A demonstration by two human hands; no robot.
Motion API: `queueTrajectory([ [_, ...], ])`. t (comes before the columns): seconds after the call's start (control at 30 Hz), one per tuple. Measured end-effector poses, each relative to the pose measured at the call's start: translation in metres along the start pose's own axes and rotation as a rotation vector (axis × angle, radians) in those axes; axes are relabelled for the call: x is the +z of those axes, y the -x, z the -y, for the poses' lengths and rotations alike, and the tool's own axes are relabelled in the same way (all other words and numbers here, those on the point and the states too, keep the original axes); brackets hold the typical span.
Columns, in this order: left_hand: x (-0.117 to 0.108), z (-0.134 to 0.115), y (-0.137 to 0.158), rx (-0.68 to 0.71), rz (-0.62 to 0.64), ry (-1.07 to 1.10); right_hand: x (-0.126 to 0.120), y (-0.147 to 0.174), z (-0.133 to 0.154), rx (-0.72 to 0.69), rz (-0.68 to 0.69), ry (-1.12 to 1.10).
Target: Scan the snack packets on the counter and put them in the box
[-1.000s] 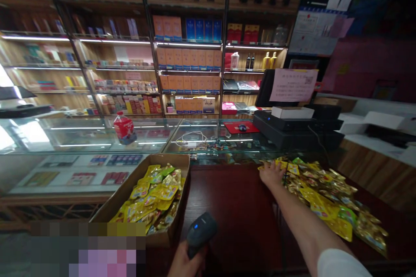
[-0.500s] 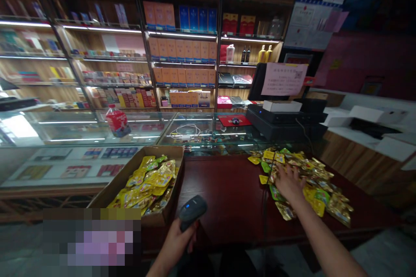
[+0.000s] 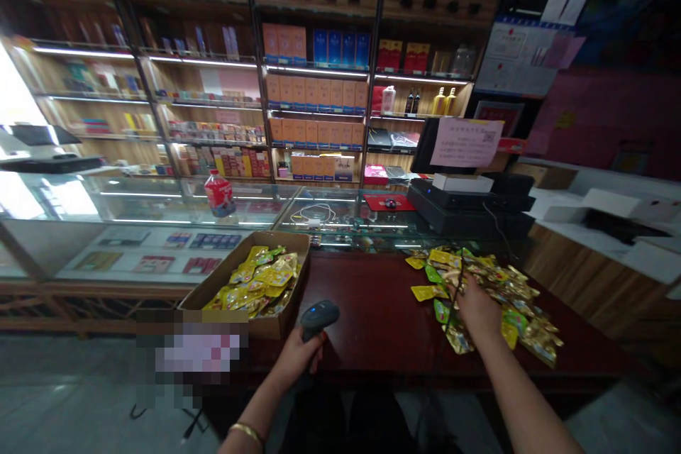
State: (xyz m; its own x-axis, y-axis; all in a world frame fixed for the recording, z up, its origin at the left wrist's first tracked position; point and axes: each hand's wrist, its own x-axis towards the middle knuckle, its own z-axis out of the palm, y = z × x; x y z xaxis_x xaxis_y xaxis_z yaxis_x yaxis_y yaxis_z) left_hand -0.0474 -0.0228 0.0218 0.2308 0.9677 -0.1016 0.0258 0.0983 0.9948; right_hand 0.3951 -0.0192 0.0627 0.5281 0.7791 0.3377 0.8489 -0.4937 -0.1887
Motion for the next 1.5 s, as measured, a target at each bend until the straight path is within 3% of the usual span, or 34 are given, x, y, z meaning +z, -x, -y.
queueTrajectory([
  [0.1, 0.001, -0.003, 0.002, 0.012, -0.006, 0.000, -0.002, 0.006, 0.007, 0.047, -0.018, 0.008],
  [0.3, 0.001, -0.008, 0.004, 0.026, -0.007, -0.020, 0.022, 0.004, 0.027, -0.040, -0.136, -0.396],
  [0.4, -0.002, -0.008, 0.001, 0.030, 0.015, -0.041, 0.025, 0.002, 0.030, -0.025, -0.124, -0.403],
  [0.5, -0.004, -0.007, -0.001, 0.019, 0.041, -0.051, 0.008, 0.002, 0.023, -0.107, -0.017, -0.269],
  [0.6, -0.004, -0.006, -0.002, 0.008, 0.027, -0.044, -0.024, 0.005, 0.001, -0.143, 0.141, -0.083],
  [0.7, -0.004, -0.005, -0.002, 0.007, 0.025, -0.050, -0.056, 0.011, -0.030, 0.025, 0.206, 0.053],
  [0.8, -0.005, -0.004, -0.003, -0.003, 0.031, -0.045, -0.068, 0.028, -0.041, 0.231, 0.031, -0.167],
  [0.9, -0.005, -0.003, -0.004, -0.007, 0.032, -0.023, -0.048, 0.056, 0.000, 0.240, -0.064, -0.887],
  [0.97, -0.004, -0.002, -0.004, -0.002, 0.031, -0.021, -0.020, 0.076, 0.053, 0.185, 0.112, -1.400],
  [1.07, -0.003, 0.001, -0.001, 0.006, 0.023, -0.020, 0.025, 0.101, 0.134, 0.284, 0.368, -1.794],
  [1.13, -0.004, 0.003, 0.001, 0.009, 0.022, -0.024, 0.048, 0.112, 0.171, 0.357, 0.459, -1.926],
  [1.2, -0.005, 0.006, 0.003, 0.013, 0.037, -0.051, 0.066, 0.117, 0.188, 0.366, 0.461, -1.959],
  [1.33, -0.008, 0.011, 0.005, 0.015, 0.079, -0.130, 0.086, 0.117, 0.188, 0.310, 0.447, -1.957],
  [1.5, -0.011, 0.014, 0.004, 0.013, 0.118, -0.173, 0.091, 0.115, 0.184, 0.343, 0.398, -1.981],
])
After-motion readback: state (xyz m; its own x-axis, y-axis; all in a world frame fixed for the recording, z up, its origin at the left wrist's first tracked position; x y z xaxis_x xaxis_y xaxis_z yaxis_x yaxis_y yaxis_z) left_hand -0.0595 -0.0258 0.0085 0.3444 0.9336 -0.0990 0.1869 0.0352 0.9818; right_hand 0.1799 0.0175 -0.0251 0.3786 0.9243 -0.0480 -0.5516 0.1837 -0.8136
